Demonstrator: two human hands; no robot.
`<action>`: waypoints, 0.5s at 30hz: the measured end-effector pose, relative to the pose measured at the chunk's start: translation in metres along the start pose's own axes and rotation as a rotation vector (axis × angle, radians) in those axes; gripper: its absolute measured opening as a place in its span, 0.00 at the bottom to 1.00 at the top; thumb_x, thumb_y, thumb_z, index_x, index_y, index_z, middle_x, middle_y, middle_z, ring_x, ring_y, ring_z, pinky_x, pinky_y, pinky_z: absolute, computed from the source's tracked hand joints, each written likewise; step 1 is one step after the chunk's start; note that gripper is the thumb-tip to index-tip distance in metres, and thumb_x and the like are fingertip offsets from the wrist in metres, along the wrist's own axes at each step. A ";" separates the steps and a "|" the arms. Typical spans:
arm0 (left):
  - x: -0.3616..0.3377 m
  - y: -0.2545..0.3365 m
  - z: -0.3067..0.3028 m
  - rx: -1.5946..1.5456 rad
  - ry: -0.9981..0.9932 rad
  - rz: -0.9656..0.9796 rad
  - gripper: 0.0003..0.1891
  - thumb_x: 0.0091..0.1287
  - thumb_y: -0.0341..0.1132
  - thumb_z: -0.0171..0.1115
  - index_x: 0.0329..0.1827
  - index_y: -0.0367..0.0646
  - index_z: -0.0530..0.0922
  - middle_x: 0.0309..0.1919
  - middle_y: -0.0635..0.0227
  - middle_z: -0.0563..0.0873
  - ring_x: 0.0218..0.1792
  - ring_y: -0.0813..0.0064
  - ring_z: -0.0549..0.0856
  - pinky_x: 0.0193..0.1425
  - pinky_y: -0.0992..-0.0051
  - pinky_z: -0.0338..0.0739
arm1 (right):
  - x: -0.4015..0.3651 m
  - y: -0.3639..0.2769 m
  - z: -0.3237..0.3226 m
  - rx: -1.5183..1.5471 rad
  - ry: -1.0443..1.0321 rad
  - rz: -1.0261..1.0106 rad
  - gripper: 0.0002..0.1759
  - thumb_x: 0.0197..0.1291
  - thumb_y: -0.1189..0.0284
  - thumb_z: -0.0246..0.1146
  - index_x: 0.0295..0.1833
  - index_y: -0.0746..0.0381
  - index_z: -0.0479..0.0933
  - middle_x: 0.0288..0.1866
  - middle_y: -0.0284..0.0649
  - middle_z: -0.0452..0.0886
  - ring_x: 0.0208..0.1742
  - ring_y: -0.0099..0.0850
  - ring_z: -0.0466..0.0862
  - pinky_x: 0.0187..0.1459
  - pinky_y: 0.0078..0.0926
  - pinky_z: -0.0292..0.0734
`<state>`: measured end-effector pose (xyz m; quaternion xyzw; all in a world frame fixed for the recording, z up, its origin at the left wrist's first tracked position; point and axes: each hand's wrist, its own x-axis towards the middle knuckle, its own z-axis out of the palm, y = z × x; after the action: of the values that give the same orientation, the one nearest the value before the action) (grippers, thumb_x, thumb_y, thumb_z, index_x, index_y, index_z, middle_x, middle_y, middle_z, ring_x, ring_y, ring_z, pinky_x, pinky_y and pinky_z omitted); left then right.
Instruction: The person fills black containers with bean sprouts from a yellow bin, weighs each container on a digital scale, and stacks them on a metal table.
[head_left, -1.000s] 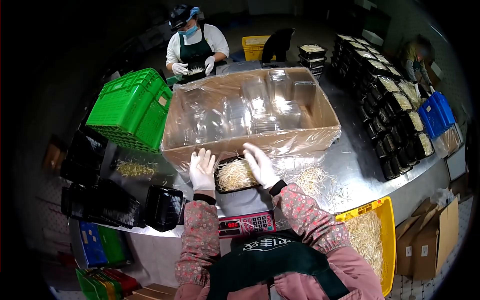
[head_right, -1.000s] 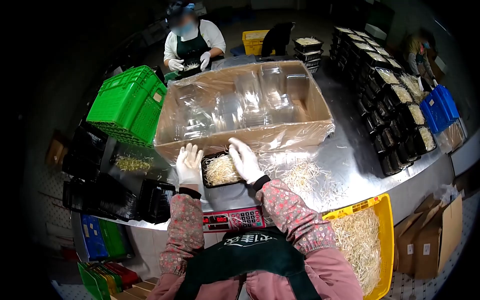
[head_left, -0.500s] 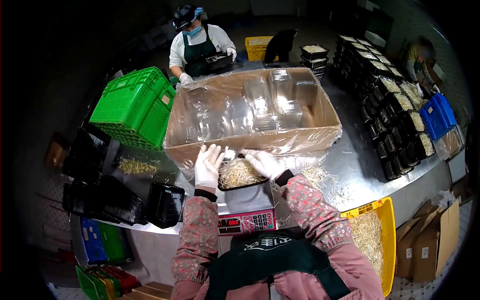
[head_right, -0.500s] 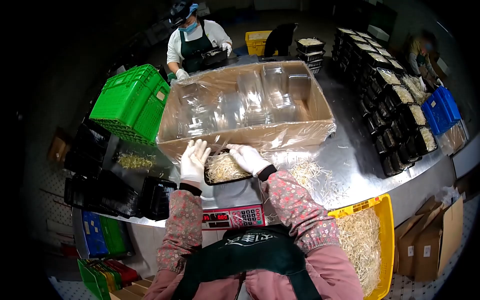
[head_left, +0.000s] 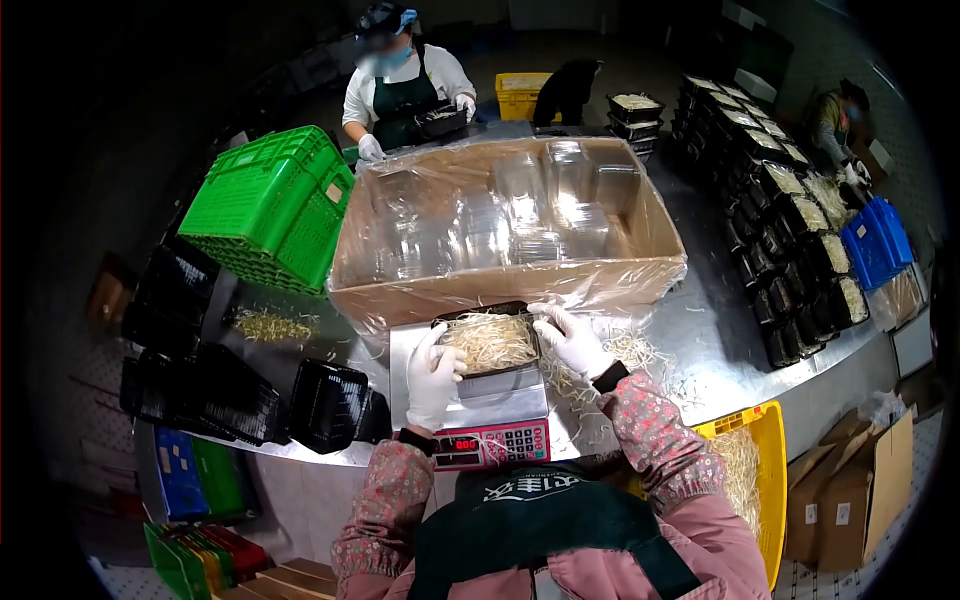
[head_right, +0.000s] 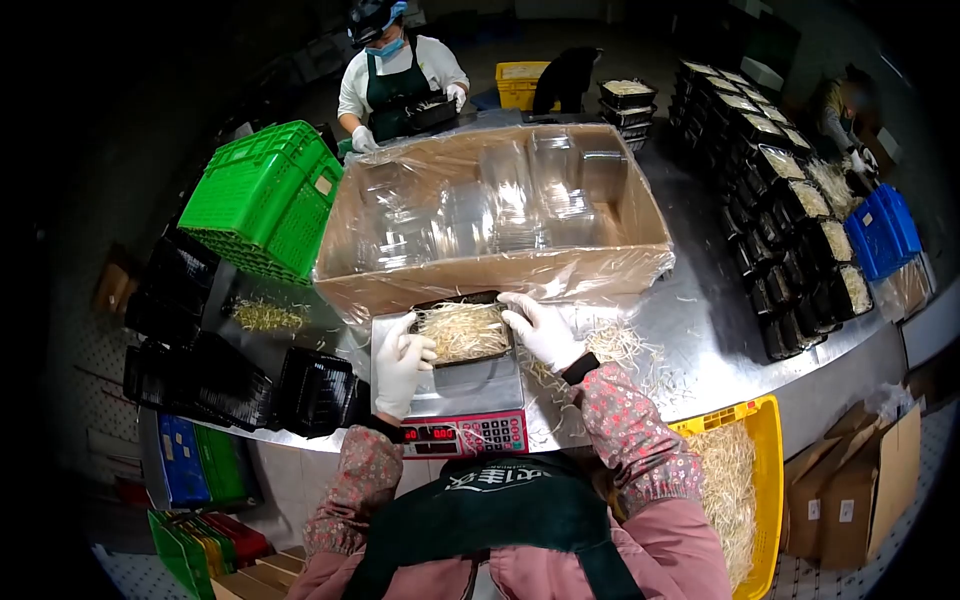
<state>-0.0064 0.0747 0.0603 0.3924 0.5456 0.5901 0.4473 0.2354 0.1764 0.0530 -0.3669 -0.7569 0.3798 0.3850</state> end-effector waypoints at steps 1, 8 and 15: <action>0.016 -0.022 -0.006 0.110 0.026 0.084 0.23 0.72 0.25 0.56 0.69 0.34 0.68 0.37 0.68 0.84 0.35 0.81 0.83 0.37 0.83 0.78 | 0.000 0.010 0.004 -0.094 0.012 0.035 0.19 0.70 0.63 0.59 0.63 0.57 0.76 0.47 0.51 0.86 0.48 0.40 0.87 0.54 0.35 0.78; 0.074 -0.042 -0.026 0.952 0.281 0.370 0.13 0.69 0.35 0.64 0.52 0.36 0.84 0.37 0.59 0.87 0.37 0.75 0.84 0.46 0.75 0.78 | 0.052 0.039 0.038 -0.499 -0.088 0.189 0.20 0.71 0.55 0.54 0.55 0.57 0.80 0.42 0.52 0.86 0.47 0.51 0.85 0.52 0.47 0.77; 0.077 -0.063 -0.049 -0.063 -0.075 -0.177 0.11 0.72 0.33 0.61 0.50 0.36 0.84 0.42 0.73 0.87 0.44 0.83 0.82 0.49 0.82 0.75 | 0.047 0.069 0.053 0.175 -0.033 0.447 0.18 0.67 0.62 0.65 0.51 0.66 0.82 0.45 0.40 0.87 0.43 0.30 0.85 0.48 0.28 0.78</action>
<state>-0.0697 0.1345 -0.0086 0.3504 0.5422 0.5501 0.5298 0.1875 0.2316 -0.0132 -0.4842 -0.6272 0.5259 0.3091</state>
